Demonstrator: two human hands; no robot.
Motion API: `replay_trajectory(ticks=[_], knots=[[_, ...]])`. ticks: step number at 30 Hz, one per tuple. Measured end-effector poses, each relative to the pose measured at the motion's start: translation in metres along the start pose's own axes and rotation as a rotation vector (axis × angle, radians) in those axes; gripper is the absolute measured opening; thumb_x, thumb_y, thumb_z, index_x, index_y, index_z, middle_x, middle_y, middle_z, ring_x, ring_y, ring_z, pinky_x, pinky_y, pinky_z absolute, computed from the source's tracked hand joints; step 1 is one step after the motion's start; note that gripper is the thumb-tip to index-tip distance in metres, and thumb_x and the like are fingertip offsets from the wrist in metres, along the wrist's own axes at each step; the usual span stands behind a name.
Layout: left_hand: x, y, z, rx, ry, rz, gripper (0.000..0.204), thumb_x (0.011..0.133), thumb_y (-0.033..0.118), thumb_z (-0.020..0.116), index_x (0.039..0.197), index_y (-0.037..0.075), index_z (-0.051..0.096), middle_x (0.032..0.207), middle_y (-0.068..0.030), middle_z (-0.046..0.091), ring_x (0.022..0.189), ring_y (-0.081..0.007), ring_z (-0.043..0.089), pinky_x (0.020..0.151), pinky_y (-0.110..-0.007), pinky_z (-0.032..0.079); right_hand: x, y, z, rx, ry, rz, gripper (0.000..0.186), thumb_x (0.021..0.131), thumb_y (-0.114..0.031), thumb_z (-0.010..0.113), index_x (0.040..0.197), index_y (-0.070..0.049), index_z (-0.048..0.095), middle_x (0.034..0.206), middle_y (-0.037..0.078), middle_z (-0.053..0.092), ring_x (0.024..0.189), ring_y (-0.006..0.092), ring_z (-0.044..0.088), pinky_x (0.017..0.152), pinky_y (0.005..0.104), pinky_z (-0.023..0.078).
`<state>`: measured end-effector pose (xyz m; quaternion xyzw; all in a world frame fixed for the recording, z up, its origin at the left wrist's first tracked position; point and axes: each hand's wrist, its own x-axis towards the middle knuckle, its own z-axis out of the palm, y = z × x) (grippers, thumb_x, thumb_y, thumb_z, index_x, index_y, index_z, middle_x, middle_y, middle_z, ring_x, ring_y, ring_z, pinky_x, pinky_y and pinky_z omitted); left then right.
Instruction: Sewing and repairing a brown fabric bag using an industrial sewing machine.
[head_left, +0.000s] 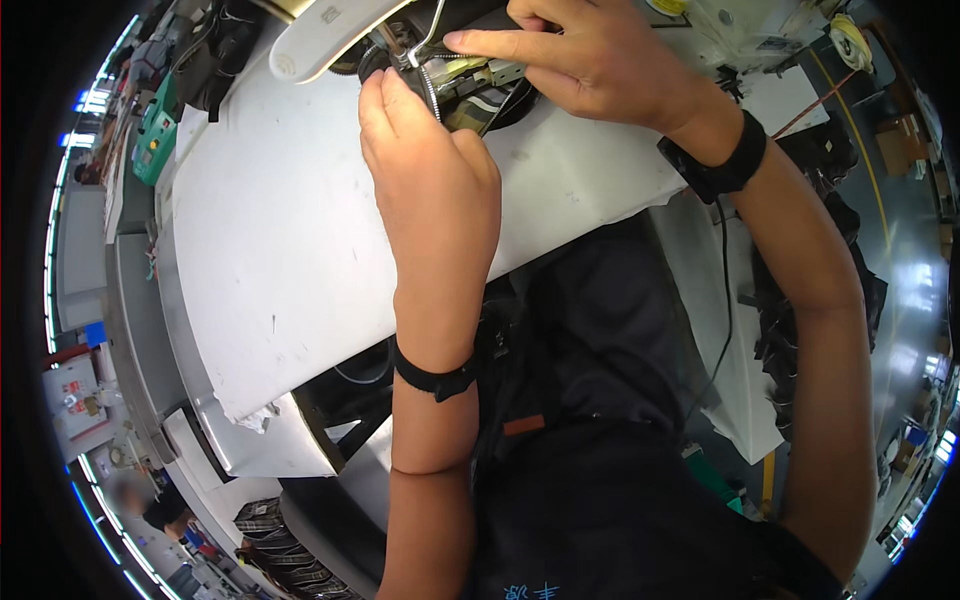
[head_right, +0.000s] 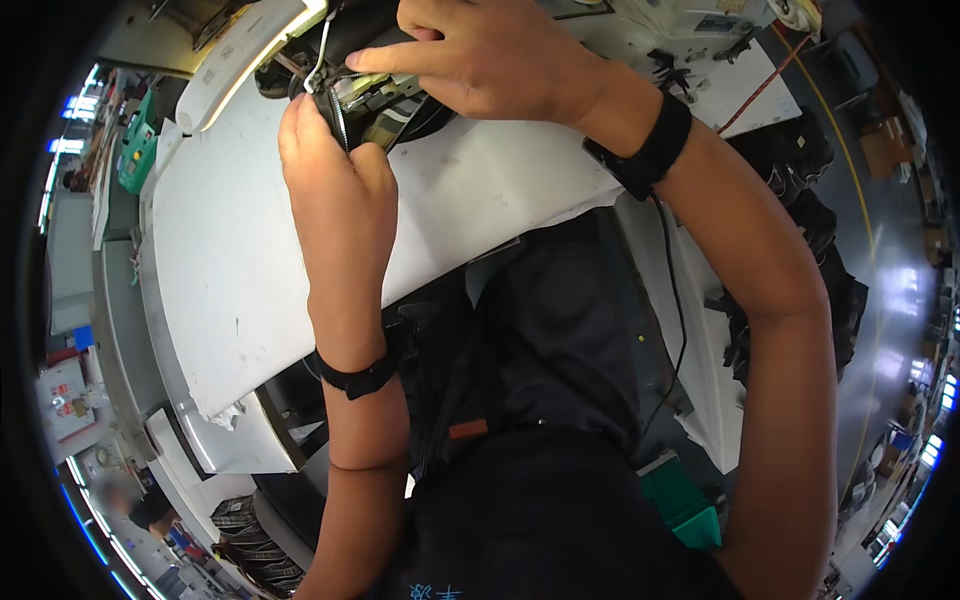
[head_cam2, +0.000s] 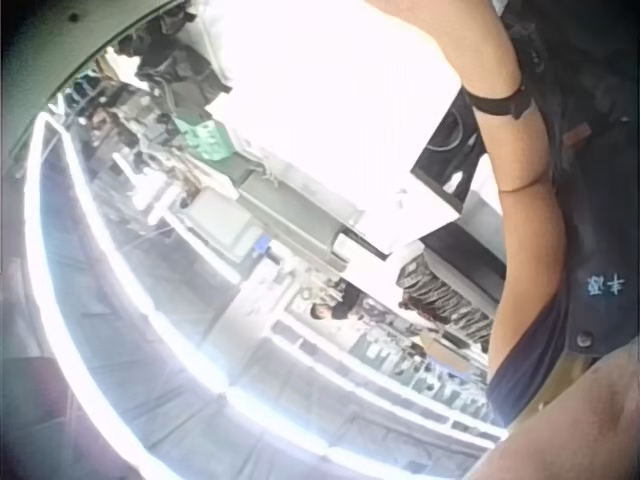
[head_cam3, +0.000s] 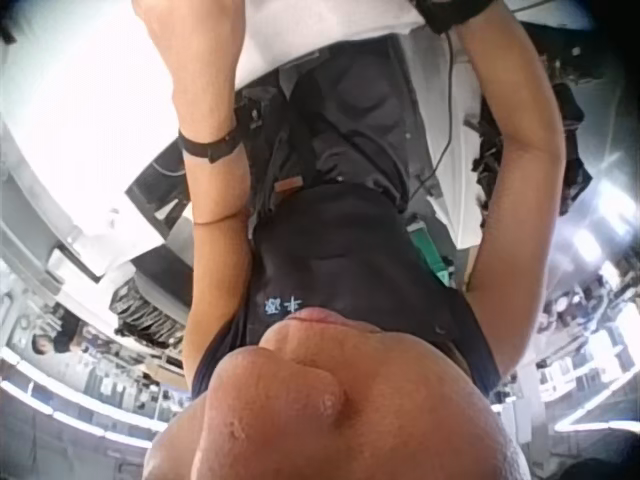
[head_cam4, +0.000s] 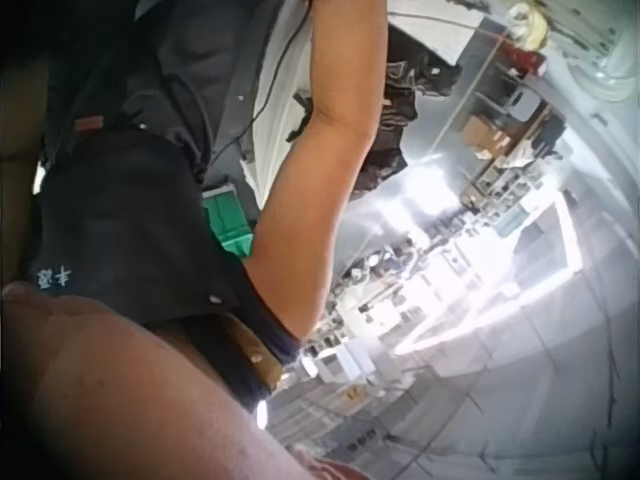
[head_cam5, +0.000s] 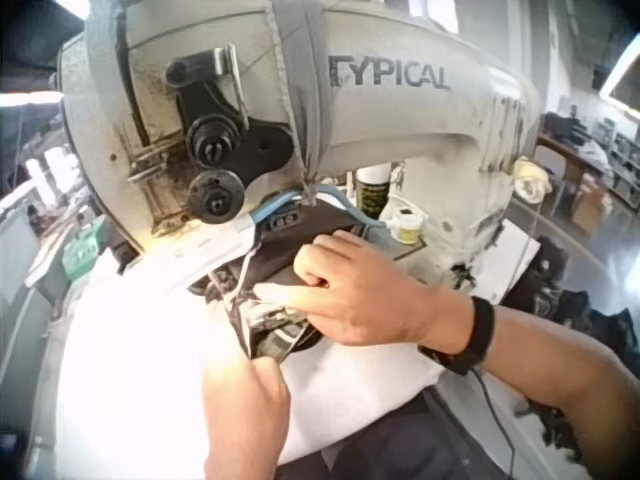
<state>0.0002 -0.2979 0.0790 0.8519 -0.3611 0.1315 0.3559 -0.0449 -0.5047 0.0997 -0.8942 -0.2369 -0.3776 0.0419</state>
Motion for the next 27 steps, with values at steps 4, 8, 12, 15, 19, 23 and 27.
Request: replay_trajectory(ticks=[4,8,12,15,19,23,27], knots=[[-0.002,-0.004,-0.008,-0.353,-0.058,-0.106,0.058,0.093,0.004,0.063,0.144,-0.013,0.041,0.148,-0.0266,0.042,0.114,-0.032,0.063,0.083,-0.033,0.057,-0.007,0.005,0.005,0.083,0.027,-0.003,0.047,0.078,-0.009,0.07,0.125,-0.012,0.071,0.088,0.007,0.046,0.08,0.0255,0.048,0.077,0.0367,0.041],[0.008,-0.007,-0.018,-0.677,-0.138,-0.38,0.068,0.096,0.025,0.075,0.146,-0.011,0.045,0.093,-0.0085,0.07,0.081,-0.0122,0.065,0.07,-0.025,0.053,-0.009,0.006,0.007,0.183,0.068,0.059,0.042,0.077,-0.008,0.068,0.118,-0.009,0.074,0.086,0.008,0.05,0.078,0.0269,0.051,0.076,0.0378,0.043],[0.029,-0.034,-0.02,-0.8,-0.147,-0.415,0.061,0.096,0.029,0.073,0.138,-0.008,0.051,0.1,-0.0073,0.068,0.084,-0.0119,0.063,0.071,-0.027,0.052,-0.001,0.001,0.01,0.293,0.16,0.101,0.037,0.078,-0.008,0.066,0.114,-0.008,0.075,0.084,0.009,0.055,0.077,0.0282,0.053,0.075,0.0391,0.045],[0.036,-0.043,-0.019,-0.871,-0.187,-0.465,0.053,0.094,0.027,0.074,0.132,-0.005,0.055,0.103,-0.0064,0.068,0.087,-0.0124,0.062,0.073,-0.028,0.052,0.005,-0.001,0.013,0.358,0.193,0.188,0.021,0.086,-0.011,0.065,0.106,-0.007,0.072,0.088,0.012,0.061,0.08,0.0309,0.058,0.074,0.0421,0.047],[0.036,-0.042,-0.015,-0.903,-0.177,-0.455,0.054,0.091,0.023,0.078,0.13,-0.005,0.055,0.106,-0.0061,0.068,0.087,-0.0121,0.062,0.072,-0.028,0.052,0.017,-0.019,0.002,0.328,0.054,0.516,0.019,0.089,-0.019,0.074,0.087,-0.006,0.061,0.075,0.012,0.06,0.068,0.0311,0.06,0.063,0.0401,0.047],[0.035,-0.045,-0.016,-0.912,-0.154,-0.436,0.048,0.088,0.019,0.077,0.124,-0.008,0.059,0.116,-0.0129,0.068,0.087,-0.0137,0.066,0.067,-0.026,0.055,0.02,-0.02,0.015,0.171,0.181,0.42,0.025,0.087,-0.021,0.078,0.083,-0.006,0.058,0.073,0.012,0.061,0.067,0.0318,0.063,0.06,0.0406,0.046],[0.037,-0.044,-0.015,-0.888,-0.147,-0.425,0.051,0.088,0.021,0.078,0.125,-0.008,0.06,0.117,-0.0144,0.068,0.088,-0.014,0.067,0.068,-0.026,0.055,0.018,-0.018,0.018,0.085,0.226,0.366,0.025,0.087,-0.022,0.078,0.082,-0.008,0.058,0.075,0.01,0.063,0.072,0.0317,0.064,0.067,0.0411,0.048]])
